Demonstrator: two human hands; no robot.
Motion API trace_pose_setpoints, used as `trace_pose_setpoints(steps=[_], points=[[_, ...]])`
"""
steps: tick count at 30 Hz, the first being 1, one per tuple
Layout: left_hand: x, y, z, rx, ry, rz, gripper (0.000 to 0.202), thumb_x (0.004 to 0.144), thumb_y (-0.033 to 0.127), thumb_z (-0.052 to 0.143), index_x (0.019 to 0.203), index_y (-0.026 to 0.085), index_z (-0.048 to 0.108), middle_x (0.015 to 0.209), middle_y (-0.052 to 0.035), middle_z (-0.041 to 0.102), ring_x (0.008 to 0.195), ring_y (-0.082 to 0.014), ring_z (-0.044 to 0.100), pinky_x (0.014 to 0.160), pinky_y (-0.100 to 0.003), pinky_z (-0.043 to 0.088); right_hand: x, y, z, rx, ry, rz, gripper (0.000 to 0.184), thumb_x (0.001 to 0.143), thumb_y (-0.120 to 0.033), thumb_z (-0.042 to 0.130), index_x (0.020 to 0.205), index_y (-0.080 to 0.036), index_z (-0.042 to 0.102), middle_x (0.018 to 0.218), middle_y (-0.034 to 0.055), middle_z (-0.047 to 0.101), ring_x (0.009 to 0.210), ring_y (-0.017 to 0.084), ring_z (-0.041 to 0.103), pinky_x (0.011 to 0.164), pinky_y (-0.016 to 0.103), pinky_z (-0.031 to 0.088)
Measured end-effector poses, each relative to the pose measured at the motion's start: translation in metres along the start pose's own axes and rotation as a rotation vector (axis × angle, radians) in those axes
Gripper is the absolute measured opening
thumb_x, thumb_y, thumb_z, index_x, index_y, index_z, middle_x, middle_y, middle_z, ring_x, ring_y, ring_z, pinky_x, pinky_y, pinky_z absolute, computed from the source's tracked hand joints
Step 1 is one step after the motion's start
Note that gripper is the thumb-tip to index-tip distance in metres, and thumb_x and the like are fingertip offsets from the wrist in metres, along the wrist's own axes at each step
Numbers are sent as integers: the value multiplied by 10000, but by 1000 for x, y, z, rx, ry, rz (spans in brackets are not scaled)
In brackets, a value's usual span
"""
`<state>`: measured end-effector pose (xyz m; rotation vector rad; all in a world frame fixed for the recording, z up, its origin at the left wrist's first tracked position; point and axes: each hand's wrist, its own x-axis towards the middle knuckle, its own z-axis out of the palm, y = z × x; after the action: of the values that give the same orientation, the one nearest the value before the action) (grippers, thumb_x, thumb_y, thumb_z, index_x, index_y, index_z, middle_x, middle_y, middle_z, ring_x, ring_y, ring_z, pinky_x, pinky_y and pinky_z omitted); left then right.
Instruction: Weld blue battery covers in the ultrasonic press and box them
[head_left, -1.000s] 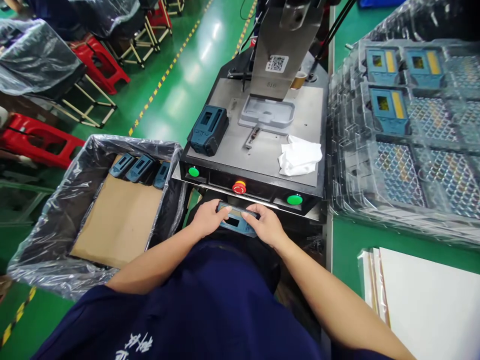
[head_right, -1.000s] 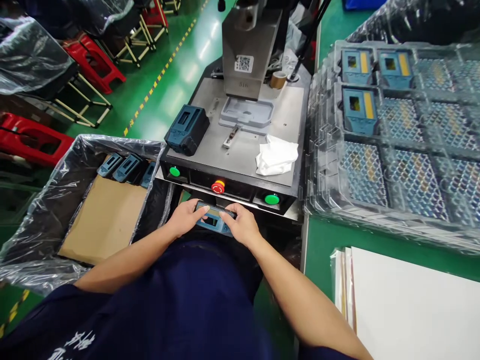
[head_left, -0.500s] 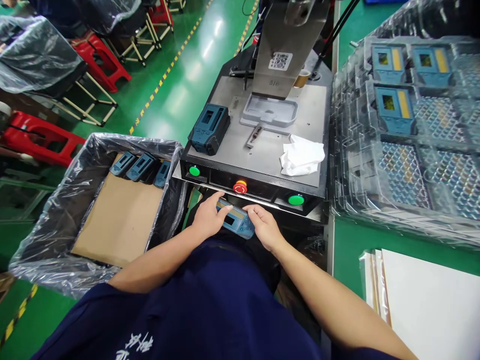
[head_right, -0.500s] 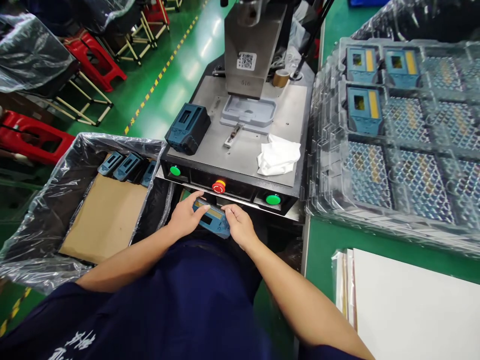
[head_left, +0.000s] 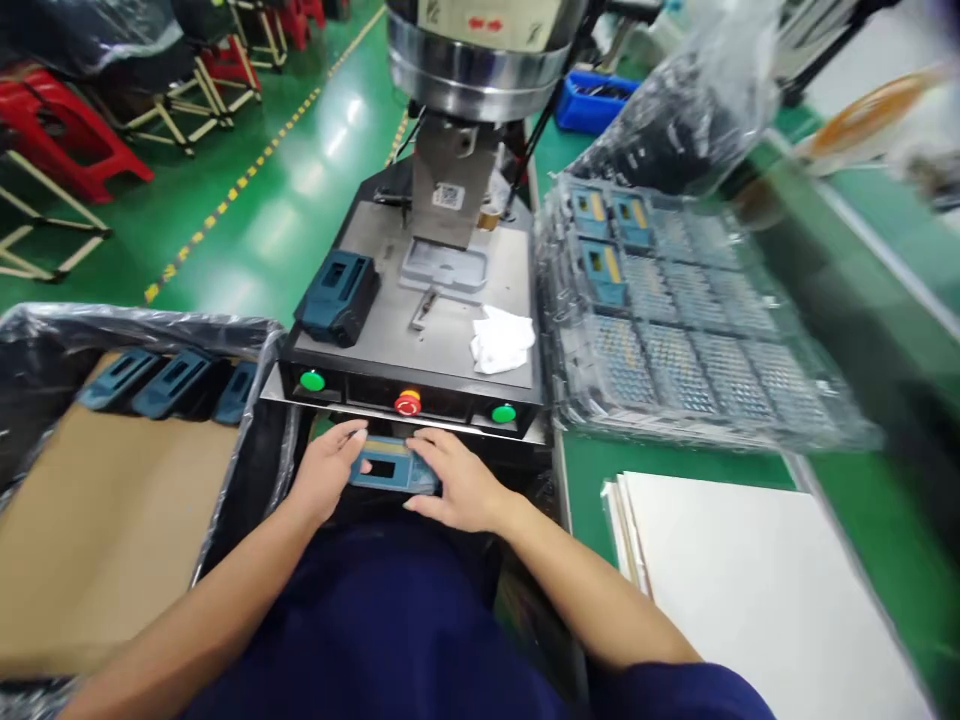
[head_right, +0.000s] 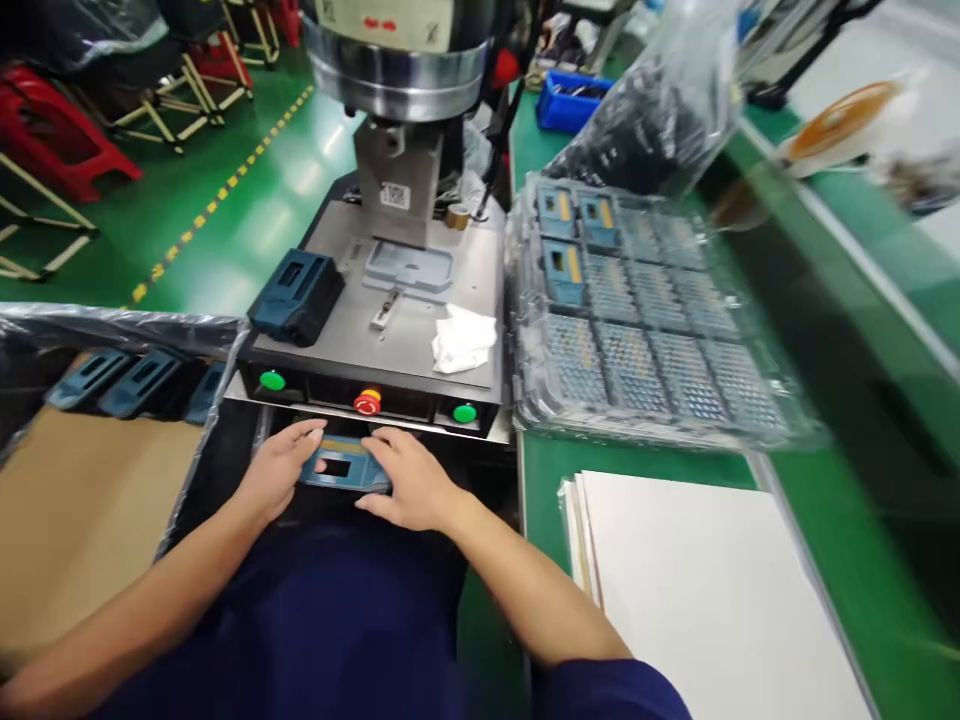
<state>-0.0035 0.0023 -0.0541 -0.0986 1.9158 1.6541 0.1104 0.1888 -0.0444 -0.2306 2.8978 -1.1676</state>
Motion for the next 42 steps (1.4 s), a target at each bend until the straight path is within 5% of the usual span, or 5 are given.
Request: trace_pose_setpoints(steps=[7,13,18,24,42], points=[[-4,7,10,-190,-159,-124,600,643,531,750,1116,190,607,801,12,650,603,-110,604,576,-228,488,-17,-23,-46,-338,-64,-29,659,701,-339,671,1299,-147,470,1321,179,481,1155,301,510,952,426,451],[-1,8,7,-221,-123,-91,552,647,523,754,1036,158,612,1008,-83,677,738,-147,627,587,-232,486,-30,-27,-132,-453,381,152,579,735,-396,623,1274,-219,507,1310,119,509,1187,285,501,1003,404,424],[0,2,1,-225,-88,-123,575,590,505,794,1004,154,607,970,-81,680,714,-137,612,583,-230,476,-29,16,-203,-626,771,590,575,736,-455,621,1229,-170,544,1195,133,589,1089,296,554,965,434,430],[-5,4,-6,-201,-61,-106,576,591,508,792,1009,156,612,954,-70,686,715,-133,610,600,-238,479,-16,85,-266,-702,771,1015,629,708,-528,607,1193,-129,570,1086,163,639,1003,312,595,884,442,456],[-3,-4,-39,-246,84,-63,519,601,454,788,983,146,619,916,-70,691,675,-128,623,593,-243,478,15,116,-281,-676,597,1202,622,807,-561,566,1198,-78,592,1170,269,583,1098,335,559,839,409,437]])
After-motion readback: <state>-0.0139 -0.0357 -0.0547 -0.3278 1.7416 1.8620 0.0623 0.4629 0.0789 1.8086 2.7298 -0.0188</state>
